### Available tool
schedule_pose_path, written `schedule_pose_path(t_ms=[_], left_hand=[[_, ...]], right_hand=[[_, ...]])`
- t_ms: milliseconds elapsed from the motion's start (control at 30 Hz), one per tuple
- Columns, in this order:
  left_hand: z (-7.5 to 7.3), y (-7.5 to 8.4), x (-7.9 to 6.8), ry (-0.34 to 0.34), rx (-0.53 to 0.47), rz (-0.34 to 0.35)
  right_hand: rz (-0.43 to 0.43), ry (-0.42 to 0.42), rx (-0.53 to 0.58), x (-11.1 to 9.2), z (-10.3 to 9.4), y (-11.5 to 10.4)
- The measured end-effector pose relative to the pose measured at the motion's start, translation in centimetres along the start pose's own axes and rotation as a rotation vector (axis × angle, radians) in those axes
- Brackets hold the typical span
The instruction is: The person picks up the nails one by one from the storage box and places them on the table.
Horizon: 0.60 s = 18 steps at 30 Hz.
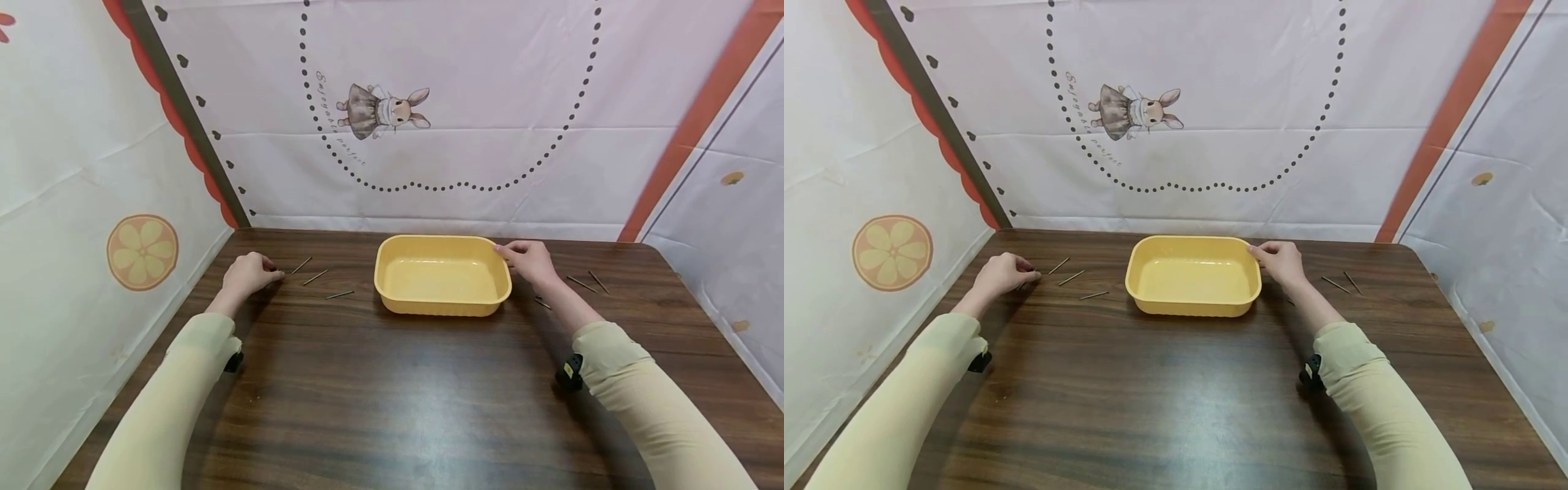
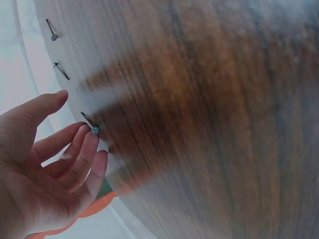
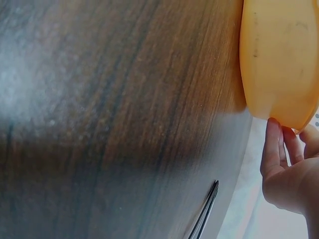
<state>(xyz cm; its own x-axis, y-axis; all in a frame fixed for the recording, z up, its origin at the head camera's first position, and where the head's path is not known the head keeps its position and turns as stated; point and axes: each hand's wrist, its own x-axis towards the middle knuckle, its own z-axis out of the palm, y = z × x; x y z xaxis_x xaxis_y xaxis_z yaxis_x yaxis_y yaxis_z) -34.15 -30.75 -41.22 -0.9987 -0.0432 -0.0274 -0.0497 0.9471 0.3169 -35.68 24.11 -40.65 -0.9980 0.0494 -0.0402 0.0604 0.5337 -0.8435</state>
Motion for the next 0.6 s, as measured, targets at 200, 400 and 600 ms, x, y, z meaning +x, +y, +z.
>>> schedule_pose_path(t_ms=[200, 400, 600], left_hand=[[-0.01, -0.06, 0.14, -0.016, 0.001, -0.002], [-0.16, -0.24, 0.21, -0.052, -0.004, -0.006], [-0.15, 0.28, 0.5, 0.0, -0.014, 0.03]], right_hand=[[0.0, -0.007, 0.021, 0.0, 0.05, -0.06], [0.024, -0.038, 0.057, 0.14, -0.28, -0.13], [0.006, -0.066, 0.132, 0.32, -0.93, -0.32]])
